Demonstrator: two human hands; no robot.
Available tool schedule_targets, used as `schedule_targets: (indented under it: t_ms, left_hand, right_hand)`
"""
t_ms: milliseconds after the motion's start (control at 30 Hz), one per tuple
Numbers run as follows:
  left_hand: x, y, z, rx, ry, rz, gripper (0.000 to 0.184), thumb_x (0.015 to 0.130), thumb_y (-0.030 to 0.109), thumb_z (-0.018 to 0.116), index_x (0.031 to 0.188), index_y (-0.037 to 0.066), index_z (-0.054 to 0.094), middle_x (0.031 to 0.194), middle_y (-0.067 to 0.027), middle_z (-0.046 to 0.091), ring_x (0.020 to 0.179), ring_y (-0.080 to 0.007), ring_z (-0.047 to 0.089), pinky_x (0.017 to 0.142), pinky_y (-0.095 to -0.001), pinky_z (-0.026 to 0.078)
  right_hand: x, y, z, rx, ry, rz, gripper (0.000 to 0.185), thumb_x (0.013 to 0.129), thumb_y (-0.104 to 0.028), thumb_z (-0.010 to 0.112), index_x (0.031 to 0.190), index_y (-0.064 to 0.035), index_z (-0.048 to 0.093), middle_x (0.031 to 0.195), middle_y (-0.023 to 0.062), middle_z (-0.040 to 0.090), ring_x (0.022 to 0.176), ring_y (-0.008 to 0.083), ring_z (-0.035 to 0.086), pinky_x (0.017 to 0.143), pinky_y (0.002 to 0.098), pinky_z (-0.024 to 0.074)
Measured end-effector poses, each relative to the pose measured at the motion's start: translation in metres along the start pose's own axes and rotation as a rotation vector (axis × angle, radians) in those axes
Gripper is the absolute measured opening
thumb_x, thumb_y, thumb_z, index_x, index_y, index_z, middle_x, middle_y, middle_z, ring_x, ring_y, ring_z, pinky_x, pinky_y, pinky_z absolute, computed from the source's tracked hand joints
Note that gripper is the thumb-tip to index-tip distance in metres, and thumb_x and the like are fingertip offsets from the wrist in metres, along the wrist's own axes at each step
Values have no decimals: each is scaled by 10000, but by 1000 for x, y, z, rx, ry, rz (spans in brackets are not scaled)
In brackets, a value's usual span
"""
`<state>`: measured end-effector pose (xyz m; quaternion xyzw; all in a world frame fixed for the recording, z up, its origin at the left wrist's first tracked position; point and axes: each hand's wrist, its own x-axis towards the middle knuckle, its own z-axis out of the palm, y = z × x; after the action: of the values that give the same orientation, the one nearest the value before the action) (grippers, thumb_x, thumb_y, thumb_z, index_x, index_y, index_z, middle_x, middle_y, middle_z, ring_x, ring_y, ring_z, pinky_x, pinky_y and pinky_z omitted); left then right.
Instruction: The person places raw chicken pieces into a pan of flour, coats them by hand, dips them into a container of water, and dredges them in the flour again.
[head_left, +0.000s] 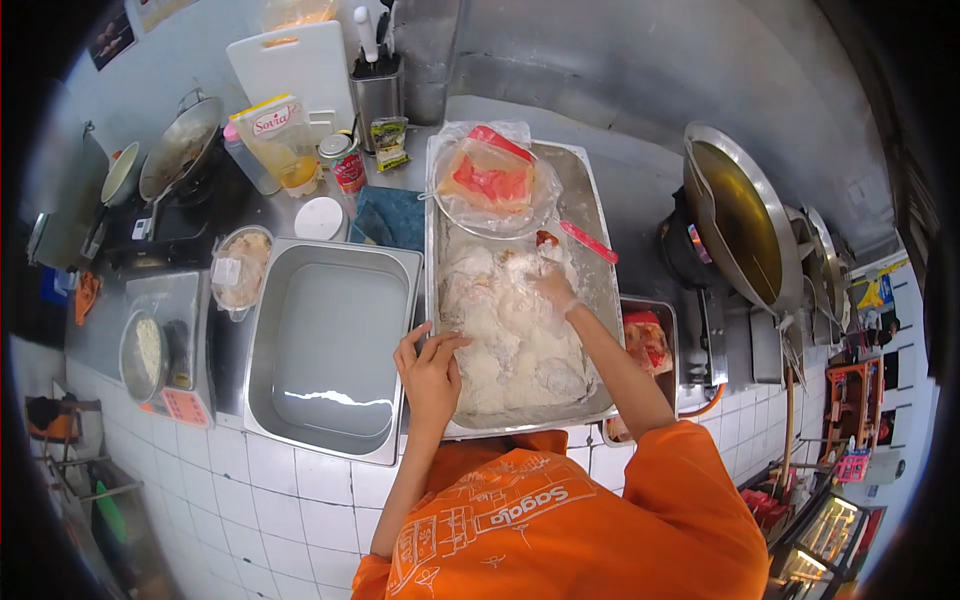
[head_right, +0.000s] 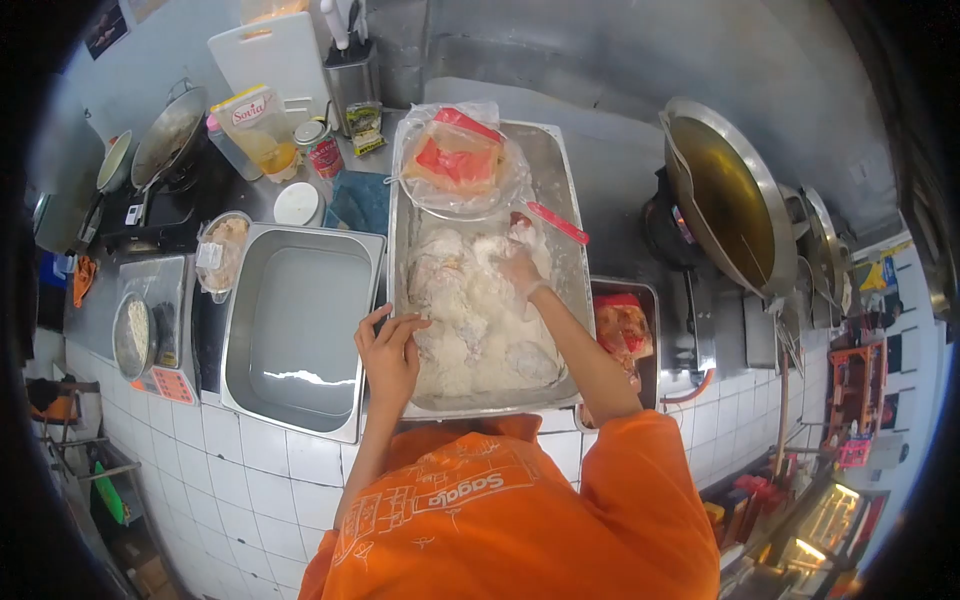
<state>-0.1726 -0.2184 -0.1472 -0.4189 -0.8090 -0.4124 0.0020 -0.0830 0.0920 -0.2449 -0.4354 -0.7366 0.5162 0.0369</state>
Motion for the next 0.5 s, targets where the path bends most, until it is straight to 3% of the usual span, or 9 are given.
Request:
schedule_targets:
  t_ms: [100, 133, 233, 267, 367, 467, 500]
  left_hand:
    - [2, -1, 0, 18, 15, 4, 332, 752, -40, 637, 985, 168, 748, 1089, 25, 703, 1224, -283, 518, 1041, -438, 339]
    - [2, -1, 0, 19, 14, 3, 331, 752, -40, 638, 986, 169, 748, 1089, 25, 703, 1225, -283, 518, 1040, -438, 339]
    - [2, -1, 1, 15, 14, 2, 330, 756, -41, 636, 985, 169, 748, 1089, 26, 702, 1227, -282, 516, 1037, -440, 339]
    - [2, 0, 1, 17, 13, 1, 329, 757, -41, 635, 983, 169, 747, 1089, 27, 702, 1228, -282, 515, 1038, -440, 339]
    - [0, 0, -1, 25, 0, -3, 326, 758, -43, 634, 978, 170, 746, 1089, 32, 703, 1228, -283, 511, 1038, -440, 337]
    - [3, 1, 0, 22, -1, 0, 325, 759, -44, 634, 975, 172, 744, 1088, 37, 704, 1227, -283, 507, 1039, -440, 335]
    - [2, 2, 0, 22, -5, -3, 325, 759, -45, 634, 974, 172, 744, 1088, 38, 704, 1226, -283, 506, 1039, -439, 334]
  right_hand:
    - [7, 4, 9, -890, 131, -668, 531, 875, -184, 674, 1354, -5, 534, 1316, 225, 600, 1246, 345, 554, 1072, 471, 407]
    - [11, 12, 17, -916, 71, -692, 604, 846, -198, 649, 1395, -3, 487, 1356, 276, 539, 1273, 448, 491, 1111, 522, 342]
    - [22, 26, 43, -827, 204, -672, 641, 833, -185, 644, 1413, 18, 461, 1361, 273, 530, 1272, 431, 489, 1127, 508, 330]
    - [27, 25, 47, -953, 165, -575, 701, 811, -189, 658, 1435, 31, 429, 1375, 275, 513, 1292, 422, 473, 1152, 491, 308]
    - [32, 36, 52, -683, 213, -596, 739, 806, -204, 673, 1459, 19, 407, 1393, 269, 505, 1317, 411, 462, 1153, 499, 306]
    - [22, 29, 28, -235, 192, -361, 800, 800, -274, 692, 1478, 9, 377, 1405, 264, 499, 1344, 401, 445, 1148, 497, 314]
    - [16, 23, 16, -560, 243, -414, 803, 806, -301, 688, 1477, 10, 377, 1404, 268, 499, 1338, 404, 451, 1142, 495, 323]
